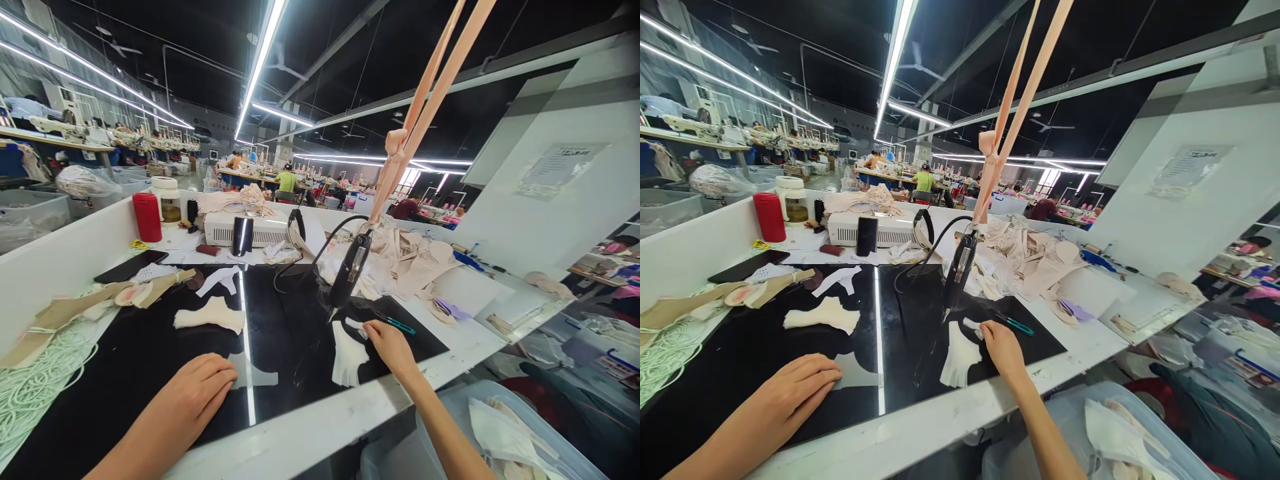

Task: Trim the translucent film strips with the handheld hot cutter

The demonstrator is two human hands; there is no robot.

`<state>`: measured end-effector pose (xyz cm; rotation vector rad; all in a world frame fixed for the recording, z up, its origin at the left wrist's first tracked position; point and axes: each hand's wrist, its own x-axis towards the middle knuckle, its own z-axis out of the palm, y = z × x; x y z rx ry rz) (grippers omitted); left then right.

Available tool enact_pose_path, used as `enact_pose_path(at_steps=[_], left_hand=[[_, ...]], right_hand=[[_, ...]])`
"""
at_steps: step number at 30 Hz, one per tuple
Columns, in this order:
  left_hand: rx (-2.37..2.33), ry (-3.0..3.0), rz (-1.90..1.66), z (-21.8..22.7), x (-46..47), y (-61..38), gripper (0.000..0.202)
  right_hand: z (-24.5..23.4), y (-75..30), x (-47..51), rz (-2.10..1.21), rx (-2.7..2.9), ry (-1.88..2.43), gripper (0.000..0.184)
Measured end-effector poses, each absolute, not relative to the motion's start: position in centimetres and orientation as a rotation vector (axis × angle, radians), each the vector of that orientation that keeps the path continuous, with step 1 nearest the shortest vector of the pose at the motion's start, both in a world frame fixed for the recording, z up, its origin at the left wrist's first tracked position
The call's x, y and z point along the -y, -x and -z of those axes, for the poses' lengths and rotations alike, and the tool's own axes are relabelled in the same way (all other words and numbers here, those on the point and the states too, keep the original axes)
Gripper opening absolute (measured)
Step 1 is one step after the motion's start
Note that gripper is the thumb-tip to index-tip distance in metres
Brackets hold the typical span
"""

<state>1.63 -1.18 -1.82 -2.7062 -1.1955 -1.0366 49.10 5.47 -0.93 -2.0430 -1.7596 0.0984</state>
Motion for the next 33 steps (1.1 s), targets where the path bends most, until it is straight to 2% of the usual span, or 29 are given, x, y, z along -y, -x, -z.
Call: enact_pose_path(at_steps=[23, 33], left_hand=[[1.126, 2.687, 1.049, 1.0, 1.2, -1.7, 0.033], [1.105, 2.669, 1.075, 1.5, 1.2, -1.8, 0.035]], right_hand=[[1.3, -48.6, -5.5, 0.120, 1.899, 2.055, 0.032], [0.4, -48.1, -5.5, 0.022, 1.806, 2.208, 0.030]])
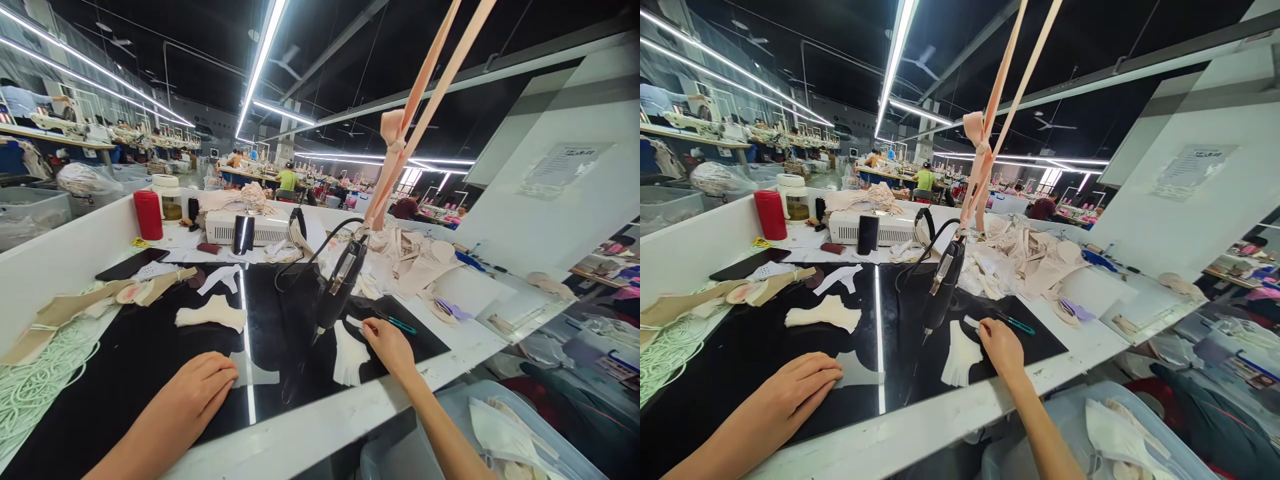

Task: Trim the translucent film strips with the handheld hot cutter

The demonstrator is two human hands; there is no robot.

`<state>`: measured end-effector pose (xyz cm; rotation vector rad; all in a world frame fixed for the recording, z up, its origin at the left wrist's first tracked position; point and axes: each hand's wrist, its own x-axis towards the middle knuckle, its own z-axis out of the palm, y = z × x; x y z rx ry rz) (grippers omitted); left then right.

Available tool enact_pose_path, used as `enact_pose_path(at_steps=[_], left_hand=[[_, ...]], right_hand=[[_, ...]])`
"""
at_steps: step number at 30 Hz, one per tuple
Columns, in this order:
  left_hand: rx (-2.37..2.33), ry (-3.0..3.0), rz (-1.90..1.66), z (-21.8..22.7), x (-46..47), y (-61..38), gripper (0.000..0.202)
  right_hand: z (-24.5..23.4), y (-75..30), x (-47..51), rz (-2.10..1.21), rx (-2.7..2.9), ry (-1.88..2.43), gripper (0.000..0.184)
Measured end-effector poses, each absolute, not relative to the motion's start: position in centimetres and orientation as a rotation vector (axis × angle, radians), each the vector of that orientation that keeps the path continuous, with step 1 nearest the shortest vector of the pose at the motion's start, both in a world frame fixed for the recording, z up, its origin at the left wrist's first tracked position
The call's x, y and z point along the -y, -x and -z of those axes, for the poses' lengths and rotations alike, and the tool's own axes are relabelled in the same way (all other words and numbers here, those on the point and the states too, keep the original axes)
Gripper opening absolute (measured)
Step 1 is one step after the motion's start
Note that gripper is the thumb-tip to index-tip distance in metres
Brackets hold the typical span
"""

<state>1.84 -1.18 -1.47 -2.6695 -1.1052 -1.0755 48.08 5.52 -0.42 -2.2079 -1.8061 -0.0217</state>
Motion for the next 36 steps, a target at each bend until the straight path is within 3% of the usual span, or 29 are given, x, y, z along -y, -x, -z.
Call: enact_pose_path(at_steps=[11, 22, 30, 36], left_hand=[[1.084, 2.656, 1.075, 1.3, 1.2, -1.9, 0.036], [1.099, 2.686, 1.097, 2.0, 0.9, -1.8, 0.032], [1.084, 2.701, 1.107, 1.1, 1.0, -2.0, 0.035], [1.109, 2.701, 1.124, 1.1, 1.1, -2.1, 0.035]], right_hand=[[0.3, -47.9, -5.7, -0.121, 1.571, 2.142, 0.032], [1.0, -52.0, -6.3, -0.224, 1.041, 1.766, 0.037], [-1.0, -50.9, -5.7, -0.319, 0.703, 1.515, 0.040], [-3.5, -46.8, -3.1, -0.497, 0.834, 1.422, 0.033]])
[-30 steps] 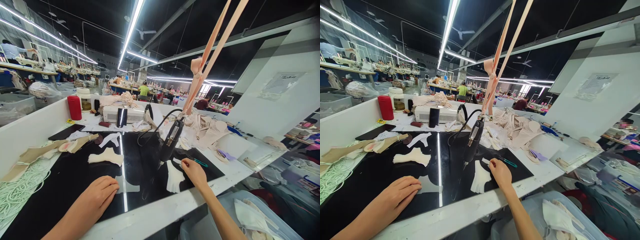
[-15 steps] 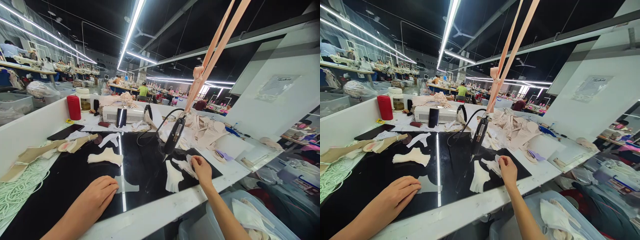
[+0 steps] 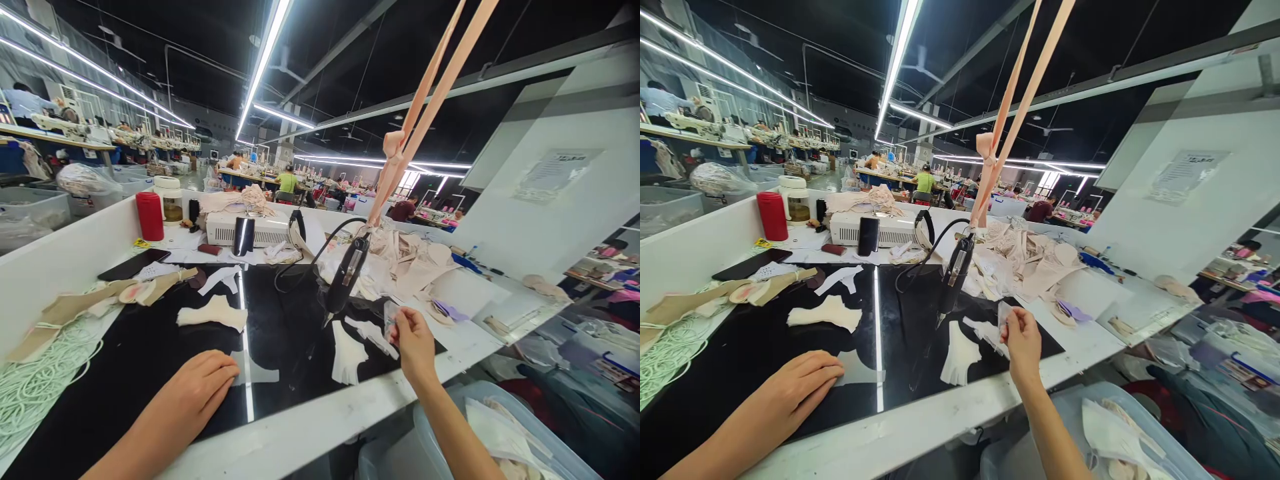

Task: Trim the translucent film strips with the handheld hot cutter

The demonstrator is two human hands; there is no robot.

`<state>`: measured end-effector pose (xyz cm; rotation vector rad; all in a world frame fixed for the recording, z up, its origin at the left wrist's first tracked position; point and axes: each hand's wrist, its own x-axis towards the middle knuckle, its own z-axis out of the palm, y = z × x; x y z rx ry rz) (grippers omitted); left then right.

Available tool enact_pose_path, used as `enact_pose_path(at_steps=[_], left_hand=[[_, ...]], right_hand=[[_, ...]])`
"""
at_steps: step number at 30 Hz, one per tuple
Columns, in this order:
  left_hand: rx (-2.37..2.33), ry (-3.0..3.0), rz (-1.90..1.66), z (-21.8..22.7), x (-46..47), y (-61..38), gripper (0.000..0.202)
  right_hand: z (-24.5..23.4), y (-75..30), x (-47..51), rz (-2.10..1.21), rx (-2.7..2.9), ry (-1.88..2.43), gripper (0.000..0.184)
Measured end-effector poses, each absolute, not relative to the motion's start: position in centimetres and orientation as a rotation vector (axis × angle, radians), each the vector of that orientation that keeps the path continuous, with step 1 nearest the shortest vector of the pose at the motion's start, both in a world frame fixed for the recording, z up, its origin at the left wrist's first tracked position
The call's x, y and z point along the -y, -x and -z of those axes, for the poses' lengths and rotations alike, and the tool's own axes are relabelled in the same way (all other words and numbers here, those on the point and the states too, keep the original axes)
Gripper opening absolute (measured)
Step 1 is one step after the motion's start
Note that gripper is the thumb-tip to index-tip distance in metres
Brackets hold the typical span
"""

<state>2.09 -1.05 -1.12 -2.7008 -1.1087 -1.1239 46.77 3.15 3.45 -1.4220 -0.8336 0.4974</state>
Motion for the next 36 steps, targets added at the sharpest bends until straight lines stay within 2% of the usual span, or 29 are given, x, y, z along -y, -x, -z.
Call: enact_pose_path(at_steps=[3, 5, 7, 15, 19, 26, 31, 36], left_hand=[[1.135, 2.722, 1.141, 0.8, 1.2, -2.2, 0.036], [1.176, 2.746, 1.155, 0.3, 1.4, -2.2, 0.034], [1.255, 2.789, 1.157, -0.5, 1.8, -2.4, 0.030], [1.728, 3.144, 1.388, -5.2, 4.6, -5.2, 0.023], [1.966, 3.173, 1.531, -5.7, 5.4, -6.4, 0.019], [2.047, 3.207, 1.759, -5.8, 5.8, -6.8, 0.009], [2.097, 3.147, 1.881, -5.4, 5.7, -6.8, 0.027], [2.232, 3.126, 2.056, -4.9, 5.6, -6.8, 0.031]], right_hand=[[-4.5, -42.7, -0.8, -0.700, 1.030, 1.386, 0.032], [-5.1, -39.6, 0.9, -0.859, 1.148, 1.363, 0.045], [-5.7, -36.7, 2.4, -1.007, 1.256, 1.334, 0.051], [-5.6, -30.0, 4.5, -1.420, 1.574, 1.216, 0.052], [-4.8, -28.6, 4.7, -1.488, 1.588, 1.187, 0.054], [-4.0, -28.0, 4.9, -1.491, 1.657, 1.206, 0.058], [-3.7, -27.6, 5.0, -1.538, 1.613, 1.199, 0.057], [-3.4, -27.4, 5.2, -1.584, 1.590, 1.163, 0.056]])
